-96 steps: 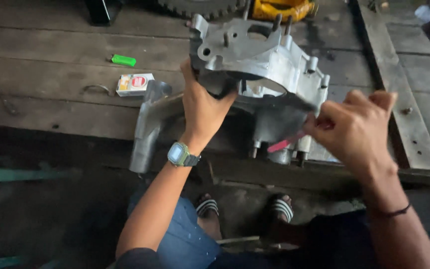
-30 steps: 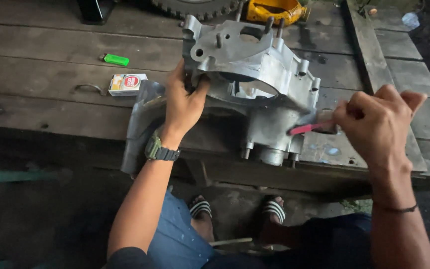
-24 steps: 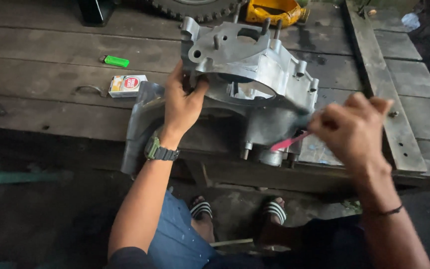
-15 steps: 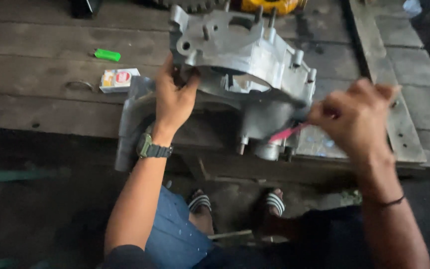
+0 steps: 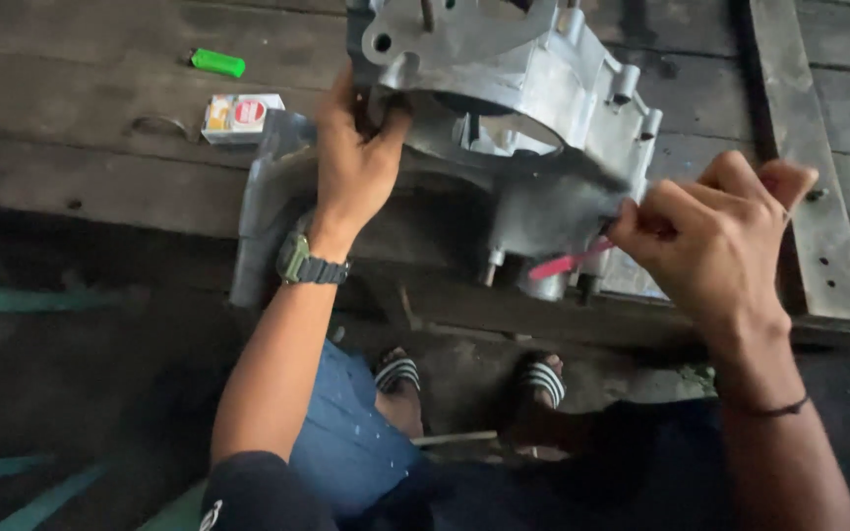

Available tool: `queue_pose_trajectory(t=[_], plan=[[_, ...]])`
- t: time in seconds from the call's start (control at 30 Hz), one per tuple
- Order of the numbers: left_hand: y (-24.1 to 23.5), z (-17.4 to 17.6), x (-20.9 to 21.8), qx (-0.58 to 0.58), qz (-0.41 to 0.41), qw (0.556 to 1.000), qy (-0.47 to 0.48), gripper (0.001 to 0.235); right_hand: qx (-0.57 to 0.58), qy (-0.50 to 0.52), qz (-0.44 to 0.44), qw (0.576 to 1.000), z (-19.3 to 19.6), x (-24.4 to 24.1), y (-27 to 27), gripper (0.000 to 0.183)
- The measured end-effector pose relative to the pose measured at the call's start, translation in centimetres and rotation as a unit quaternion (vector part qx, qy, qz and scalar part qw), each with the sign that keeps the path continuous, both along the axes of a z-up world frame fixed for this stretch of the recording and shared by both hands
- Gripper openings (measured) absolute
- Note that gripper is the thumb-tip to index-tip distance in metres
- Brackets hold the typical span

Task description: Cleaning a motorcycle engine casing using a toothbrush at a workbench

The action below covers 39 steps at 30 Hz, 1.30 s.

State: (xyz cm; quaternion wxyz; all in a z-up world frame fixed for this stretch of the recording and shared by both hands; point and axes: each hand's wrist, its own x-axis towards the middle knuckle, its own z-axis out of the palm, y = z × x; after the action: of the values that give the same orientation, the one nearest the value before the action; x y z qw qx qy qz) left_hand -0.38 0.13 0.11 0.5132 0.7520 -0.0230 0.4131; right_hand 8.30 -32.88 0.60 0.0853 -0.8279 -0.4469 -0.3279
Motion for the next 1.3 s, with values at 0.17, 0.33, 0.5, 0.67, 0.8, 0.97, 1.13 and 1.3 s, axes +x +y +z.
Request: queue_pose_trajectory(t=[0.17, 0.33, 0.5, 0.67, 0.8, 0.97, 1.13, 1.3], plan=[[-0.1, 0.1, -0.3, 0.020, 0.024, 0.999, -0.005, 0.023, 0.015, 0.015, -0.076, 0.997, -1.7, 3.3, -2.4, 0.034], [-0.1, 0.7, -0.3, 0.019, 0.016, 1.000, 0.002, 0.025, -0.002, -0.017, -0.030, 0.999, -1.6, 2.4, -1.2, 0.042], [-0.2, 0.5, -0.3, 0.014, 0.042, 0.999, 0.016, 0.021, 0.005, -0.037, -0.107, 0.994, -1.6, 2.7, -2.0, 0.030], [0.2, -0.8, 0.4, -0.025, 0.011, 0.999, 0.017, 0.020, 0.028, -0.002, -0.061, 0.998, -1.4, 2.8, -1.7, 0.034], [0.4, -0.9, 0.4, 0.033, 0.055, 0.998, 0.000, 0.020, 0.031, -0.041, -0.081, 0.995, -1.8, 2.8, -1.6, 0.027], [0.0, 0.1, -0.1, 0.051, 0.021, 0.998, -0.014, 0.024, 0.038, -0.006, -0.052, 0.998, -1.2, 3.4, -1.9, 0.036], [-0.3, 0.7, -0.1, 0.049, 0.015, 0.998, -0.020, 0.026, 0.043, 0.003, -0.075, 0.996, -0.9, 2.2, -0.2, 0.031], [-0.3, 0.6, -0.2, 0.052, 0.032, 0.998, -0.009, 0.025, 0.063, -0.020, -0.083, 0.994, -1.3, 5.1, -2.3, 0.033]])
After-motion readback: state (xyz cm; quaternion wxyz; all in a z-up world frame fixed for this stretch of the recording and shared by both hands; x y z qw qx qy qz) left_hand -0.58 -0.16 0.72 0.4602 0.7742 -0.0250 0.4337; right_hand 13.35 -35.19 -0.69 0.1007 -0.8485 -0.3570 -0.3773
